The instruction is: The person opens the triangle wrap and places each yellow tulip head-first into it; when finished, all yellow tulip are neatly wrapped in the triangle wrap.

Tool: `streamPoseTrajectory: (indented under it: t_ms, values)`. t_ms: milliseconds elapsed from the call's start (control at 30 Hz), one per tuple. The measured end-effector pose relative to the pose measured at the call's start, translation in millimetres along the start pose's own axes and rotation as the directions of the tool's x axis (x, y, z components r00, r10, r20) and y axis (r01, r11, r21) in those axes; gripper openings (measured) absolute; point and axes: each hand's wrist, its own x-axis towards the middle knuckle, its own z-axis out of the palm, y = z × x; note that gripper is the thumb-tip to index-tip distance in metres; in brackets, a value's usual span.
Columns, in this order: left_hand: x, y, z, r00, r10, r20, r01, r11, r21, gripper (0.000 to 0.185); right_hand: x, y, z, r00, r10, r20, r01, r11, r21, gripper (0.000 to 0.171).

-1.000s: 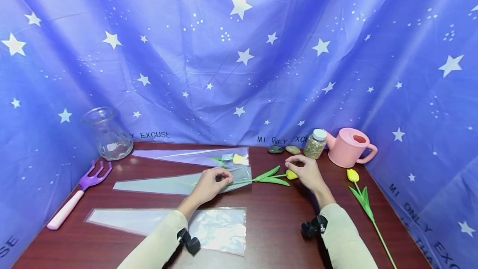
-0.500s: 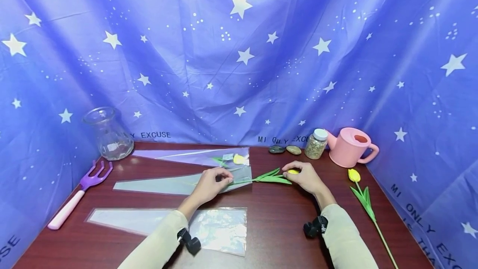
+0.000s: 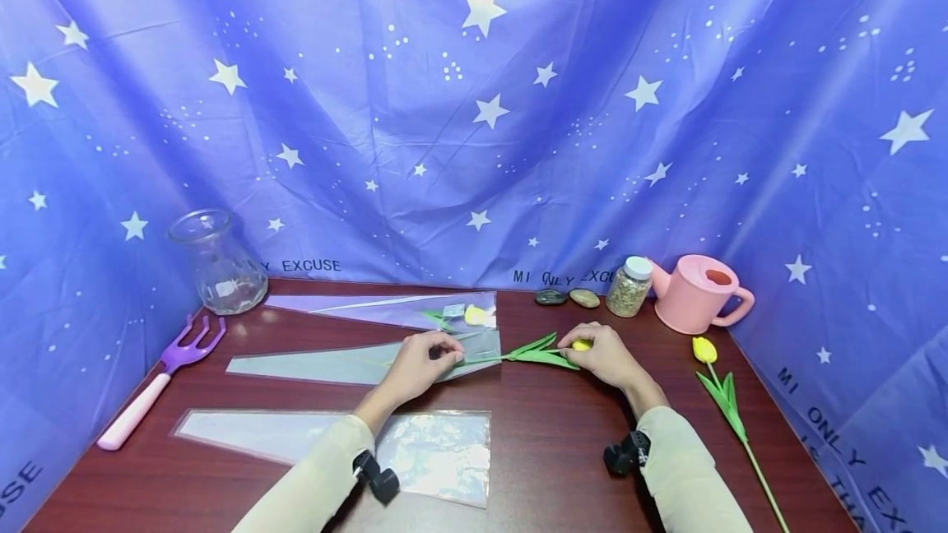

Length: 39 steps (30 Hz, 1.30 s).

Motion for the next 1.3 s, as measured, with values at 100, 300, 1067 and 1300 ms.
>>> streamPoseTrajectory:
  t_ms: [100,300,1067,1300]
  values:
    - [0.2,0.0,0.2,1.0,-0.004,0.006,0.004,1.0,-0.007,0.004,-2,-4,1,1.0,-0.03,-0.008,0.03,1.0,-0.005,0.012]
    - [0.9,-0.4,0.1,1.0,-0.01,0.008,0.01,1.0,-0.002,0.004,-4,-16,3,0.997,-0.075,-0.032,0.076,0.997,0.03,0.014]
    - [0.7,2.7,0.1,1.0,0.021,-0.009,-0.021,1.0,0.013,0.004,14,-62,51,0.993,-0.116,-0.015,0.117,0.978,0.171,0.013]
    - [1.4,3.4,-1.0,0.999,0.027,-0.018,-0.027,1.0,0.011,0.005,19,-73,60,0.993,-0.119,0.017,0.114,0.977,0.181,0.011]
